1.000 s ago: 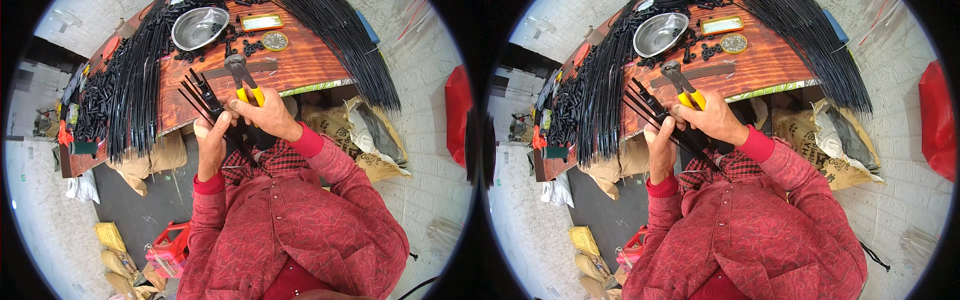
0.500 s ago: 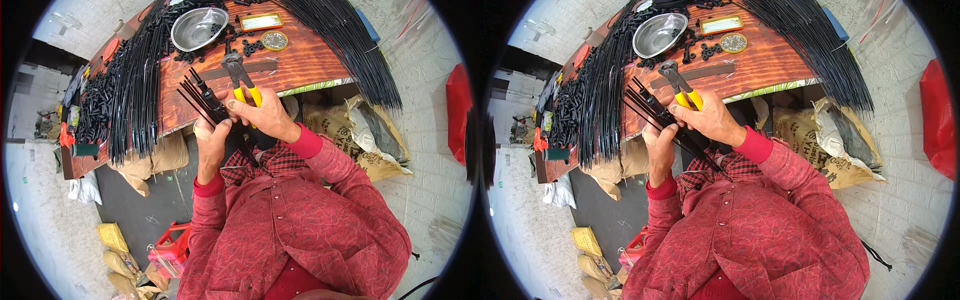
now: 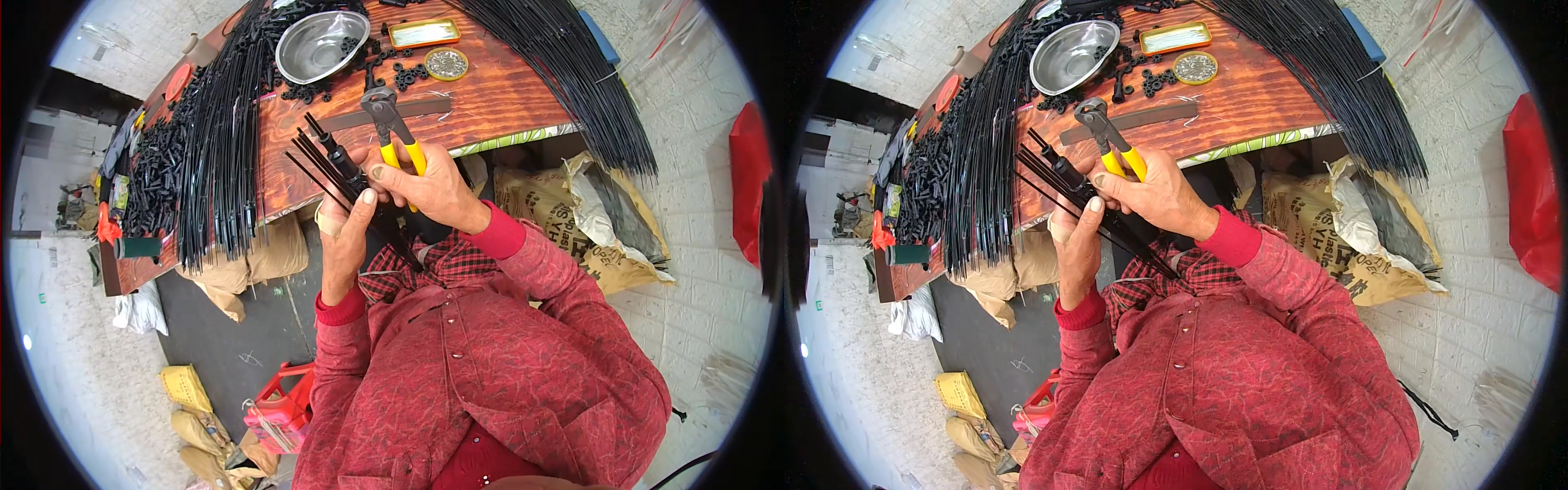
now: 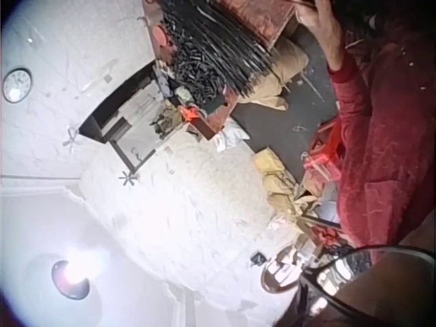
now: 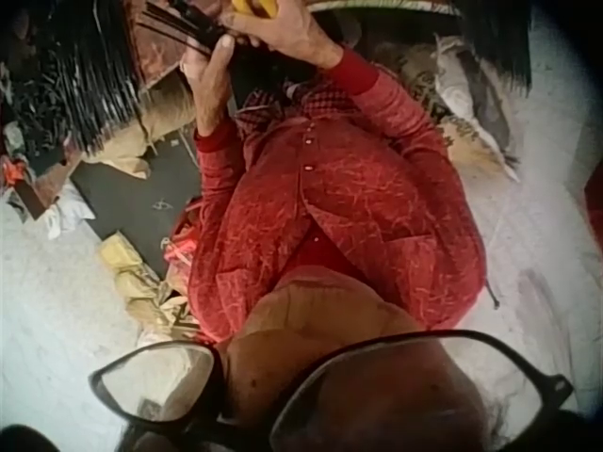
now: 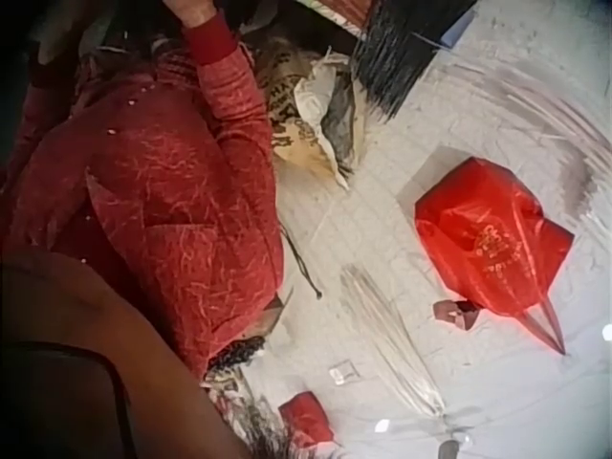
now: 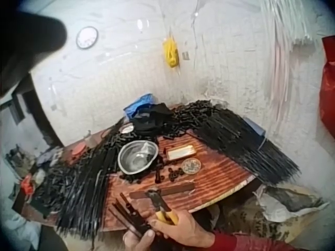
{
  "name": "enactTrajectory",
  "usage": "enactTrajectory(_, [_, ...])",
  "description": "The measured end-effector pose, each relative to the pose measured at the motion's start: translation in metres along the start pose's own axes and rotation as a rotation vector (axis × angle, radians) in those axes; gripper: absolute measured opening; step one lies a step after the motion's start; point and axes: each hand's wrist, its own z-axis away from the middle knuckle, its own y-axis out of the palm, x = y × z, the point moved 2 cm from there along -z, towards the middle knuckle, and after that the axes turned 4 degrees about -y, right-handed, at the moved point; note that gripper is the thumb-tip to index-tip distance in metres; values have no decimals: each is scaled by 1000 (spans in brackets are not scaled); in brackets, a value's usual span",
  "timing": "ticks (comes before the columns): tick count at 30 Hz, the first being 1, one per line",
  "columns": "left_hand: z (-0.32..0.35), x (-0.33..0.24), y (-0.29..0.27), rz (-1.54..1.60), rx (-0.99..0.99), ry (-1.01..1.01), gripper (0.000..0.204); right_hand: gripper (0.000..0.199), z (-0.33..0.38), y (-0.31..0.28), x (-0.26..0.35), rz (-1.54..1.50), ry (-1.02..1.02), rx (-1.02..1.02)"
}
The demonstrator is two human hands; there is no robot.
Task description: Manually attaching small components to black rods and using pliers to secure or trim them.
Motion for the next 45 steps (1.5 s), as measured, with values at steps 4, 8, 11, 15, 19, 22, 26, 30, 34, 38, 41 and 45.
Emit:
enactTrajectory(4, [0, -1, 2, 7, -2, -10, 47, 19, 0, 0, 0, -8, -3, -6])
enactTrajectory(8, [-1, 2, 1, -2, 3, 3, 48, 19, 0, 0, 2, -9, 11, -12])
enactTrajectory(11, [0, 3, 1, 8, 4, -5, 47, 19, 1, 0, 2, -16, 2, -17])
enactTrajectory(15, [-1, 6, 2, 15, 7, 7, 45, 19, 1, -1, 0, 14, -10, -37])
enactTrajectory(19, [0, 4, 9, -35, -112, 27, 44, 16, 1, 0, -1, 259, -93, -113])
enactTrajectory(22, [1, 5, 13, -78, -169, 60, 43, 14, 1, 0, -1, 566, -348, -188])
enactTrajectory(26, [1, 9, 3, -63, -145, 24, 44, 14, 1, -2, -1, 459, -232, -129])
enactTrajectory(30, [2, 6, -2, 86, 38, -22, 47, 26, 4, -6, 26, 34, 51, 137])
enactTrajectory(34, [0, 1, 0, 82, 26, -11, 49, 27, 19, -45, 51, 368, 292, 305])
enactTrajectory(38, [1, 3, 2, 85, -7, -21, 50, 24, 27, -52, 62, 603, 400, 509])
enactTrajectory(41, [-1, 6, 0, 58, -11, -26, 50, 24, 19, -53, 67, 591, 419, 568])
enactTrajectory(45, [2, 9, 0, -29, -23, -47, 48, 26, 11, -54, 68, 583, 377, 675])
